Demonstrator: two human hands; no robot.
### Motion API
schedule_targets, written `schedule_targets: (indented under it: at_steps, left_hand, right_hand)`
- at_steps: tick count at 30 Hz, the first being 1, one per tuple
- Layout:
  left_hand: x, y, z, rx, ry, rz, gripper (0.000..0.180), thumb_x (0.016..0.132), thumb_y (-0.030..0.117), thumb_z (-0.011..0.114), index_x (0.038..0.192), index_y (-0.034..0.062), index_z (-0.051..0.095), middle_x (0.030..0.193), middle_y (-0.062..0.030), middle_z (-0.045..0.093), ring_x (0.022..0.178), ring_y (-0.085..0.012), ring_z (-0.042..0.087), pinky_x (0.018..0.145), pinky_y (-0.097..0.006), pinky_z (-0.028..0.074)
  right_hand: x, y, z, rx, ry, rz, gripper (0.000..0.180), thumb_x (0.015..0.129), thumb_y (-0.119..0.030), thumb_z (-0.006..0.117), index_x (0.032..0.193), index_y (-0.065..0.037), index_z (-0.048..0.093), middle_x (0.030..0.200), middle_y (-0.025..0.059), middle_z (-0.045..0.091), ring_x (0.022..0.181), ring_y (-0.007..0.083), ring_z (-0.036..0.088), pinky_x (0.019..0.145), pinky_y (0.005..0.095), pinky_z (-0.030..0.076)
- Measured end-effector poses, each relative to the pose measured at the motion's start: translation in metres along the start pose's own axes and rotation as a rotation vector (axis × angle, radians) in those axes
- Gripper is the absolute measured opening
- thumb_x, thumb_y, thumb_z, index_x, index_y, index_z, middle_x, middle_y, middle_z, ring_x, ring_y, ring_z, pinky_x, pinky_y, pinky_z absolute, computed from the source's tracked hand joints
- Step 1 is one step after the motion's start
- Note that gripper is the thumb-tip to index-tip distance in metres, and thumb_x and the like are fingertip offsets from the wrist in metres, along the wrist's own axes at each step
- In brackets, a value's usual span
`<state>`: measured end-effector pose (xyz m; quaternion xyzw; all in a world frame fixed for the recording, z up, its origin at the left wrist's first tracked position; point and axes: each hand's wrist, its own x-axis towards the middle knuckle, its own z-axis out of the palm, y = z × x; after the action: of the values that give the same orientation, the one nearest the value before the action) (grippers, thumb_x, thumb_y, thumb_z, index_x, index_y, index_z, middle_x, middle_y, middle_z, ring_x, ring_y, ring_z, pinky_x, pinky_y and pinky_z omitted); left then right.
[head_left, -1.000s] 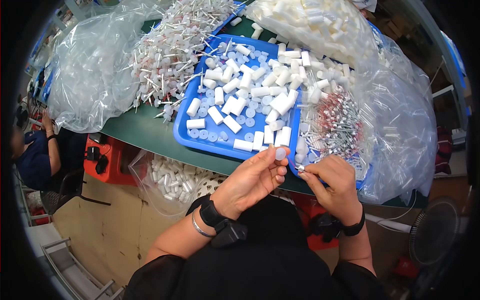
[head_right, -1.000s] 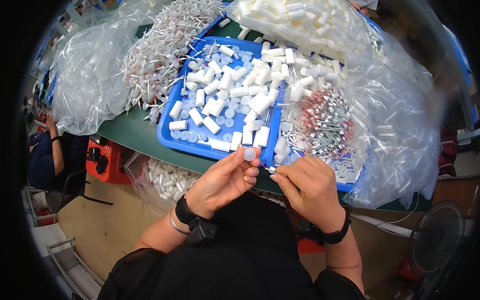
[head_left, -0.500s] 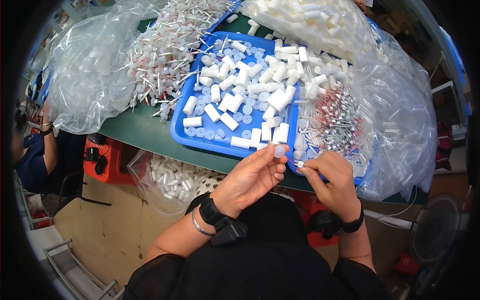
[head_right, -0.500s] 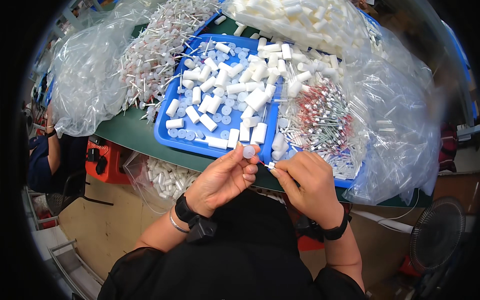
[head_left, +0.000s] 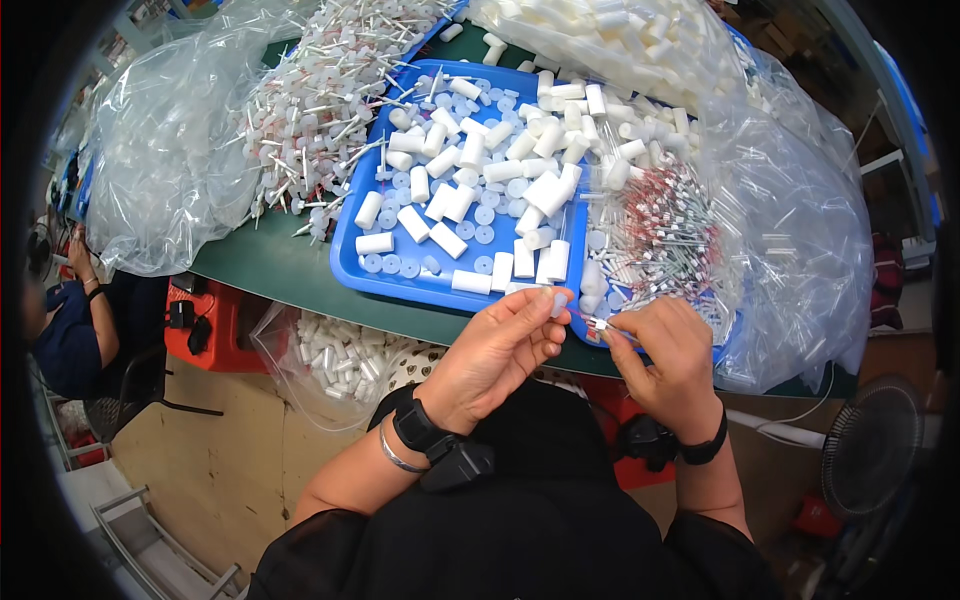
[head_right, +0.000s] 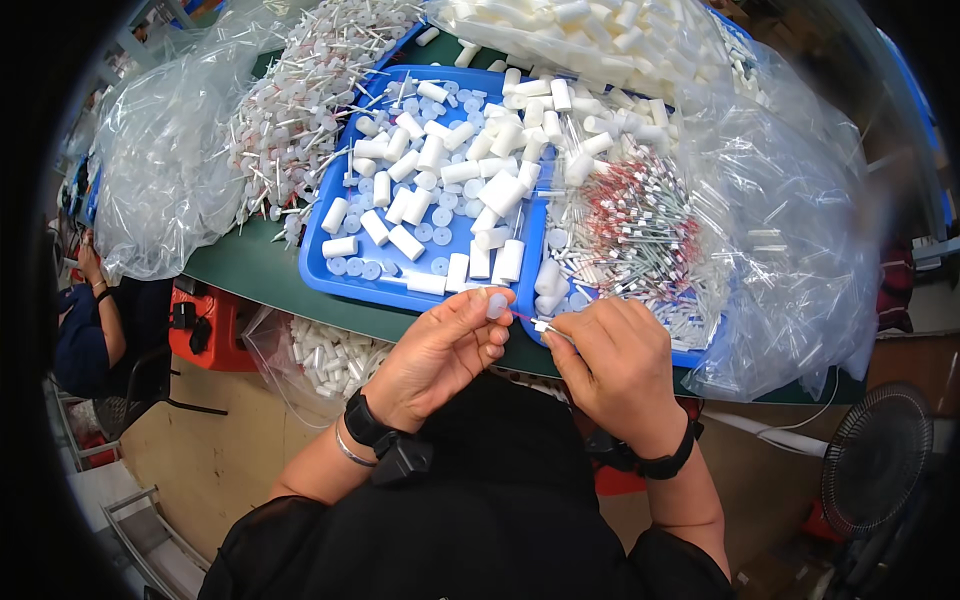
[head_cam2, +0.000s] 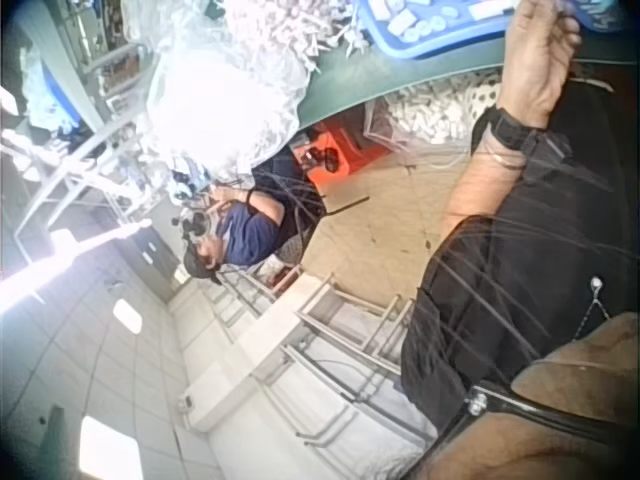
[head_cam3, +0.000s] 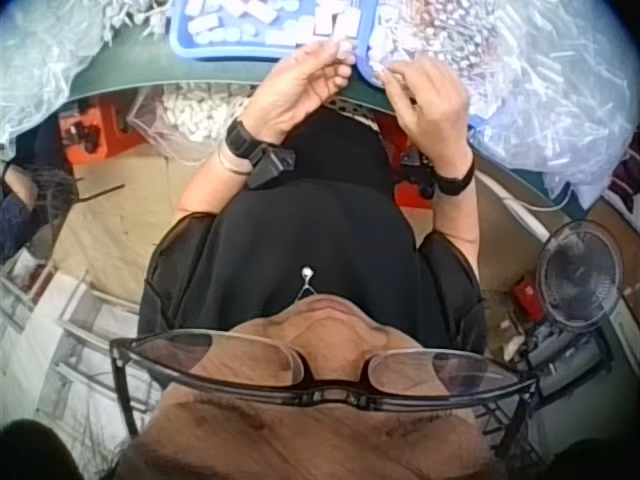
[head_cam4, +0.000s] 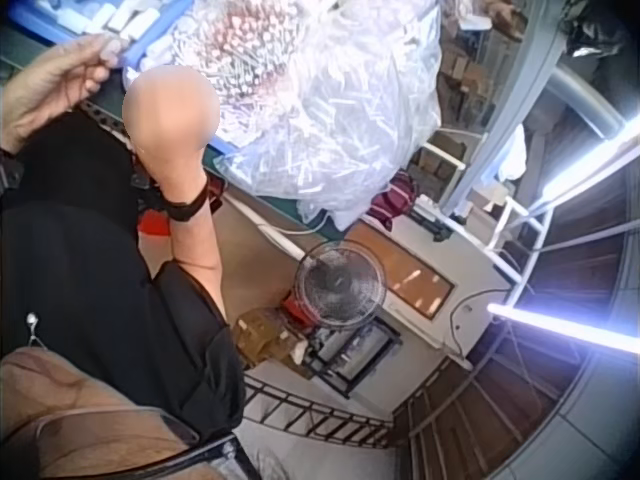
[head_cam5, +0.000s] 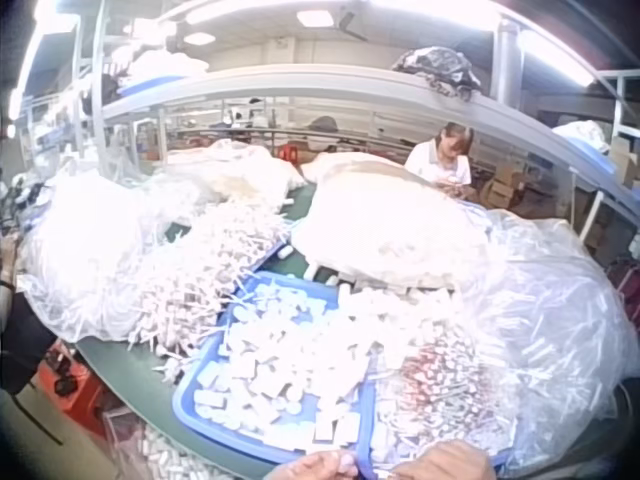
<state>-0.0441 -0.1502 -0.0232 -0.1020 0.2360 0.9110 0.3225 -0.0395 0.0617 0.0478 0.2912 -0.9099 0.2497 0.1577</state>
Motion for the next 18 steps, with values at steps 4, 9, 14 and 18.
schedule_targets:
  at_steps: [4,9,14,18]
  left_hand:
    - [-0.001,-0.003,0.006,0.056,0.010,0.001,0.033,0.104,0.026,0.062,0.126,0.0007,0.062,0.102,-0.0031,0.068,0.088,-0.0093,0.063,0.080,-0.024,0.052]
    - [0.001,-0.015,0.009,0.023,-0.031,-0.027,0.031,0.105,0.023,0.060,0.126,0.0006,0.062,0.100,-0.0022,0.067,0.087,-0.0095,0.063,0.080,-0.025,0.053]
    - [0.002,-0.021,0.003,0.029,-0.038,-0.029,0.033,0.102,0.022,0.065,0.125,-0.0008,0.063,0.099,-0.0024,0.068,0.085,-0.0085,0.065,0.079,-0.024,0.056]
    - [0.004,-0.018,0.004,0.068,-0.021,-0.073,0.033,0.104,0.024,0.061,0.128,0.0001,0.062,0.095,-0.0020,0.067,0.082,-0.0097,0.063,0.077,-0.025,0.054]
  right_hand:
    - [0.001,-0.006,-0.003,-0.060,-0.025,-0.038,0.015,0.079,-0.005,0.079,0.088,-0.005,0.066,0.074,0.0068,0.059,0.064,0.0262,0.057,0.060,0.0393,0.042]
    - [-0.004,-0.008,0.013,-0.009,0.052,0.000,0.011,0.084,-0.005,0.076,0.089,-0.004,0.067,0.071,0.0067,0.063,0.059,0.0249,0.059,0.057,0.0382,0.042]
    - [-0.016,-0.016,0.030,0.419,-0.002,0.461,0.007,0.090,-0.006,0.072,0.090,-0.003,0.066,0.066,0.0089,0.063,0.056,0.0265,0.062,0.054,0.0377,0.045]
    - [-0.014,-0.009,0.030,0.098,0.035,0.146,0.009,0.092,-0.008,0.072,0.090,-0.002,0.066,0.068,0.0096,0.066,0.059,0.0234,0.065,0.056,0.0331,0.048]
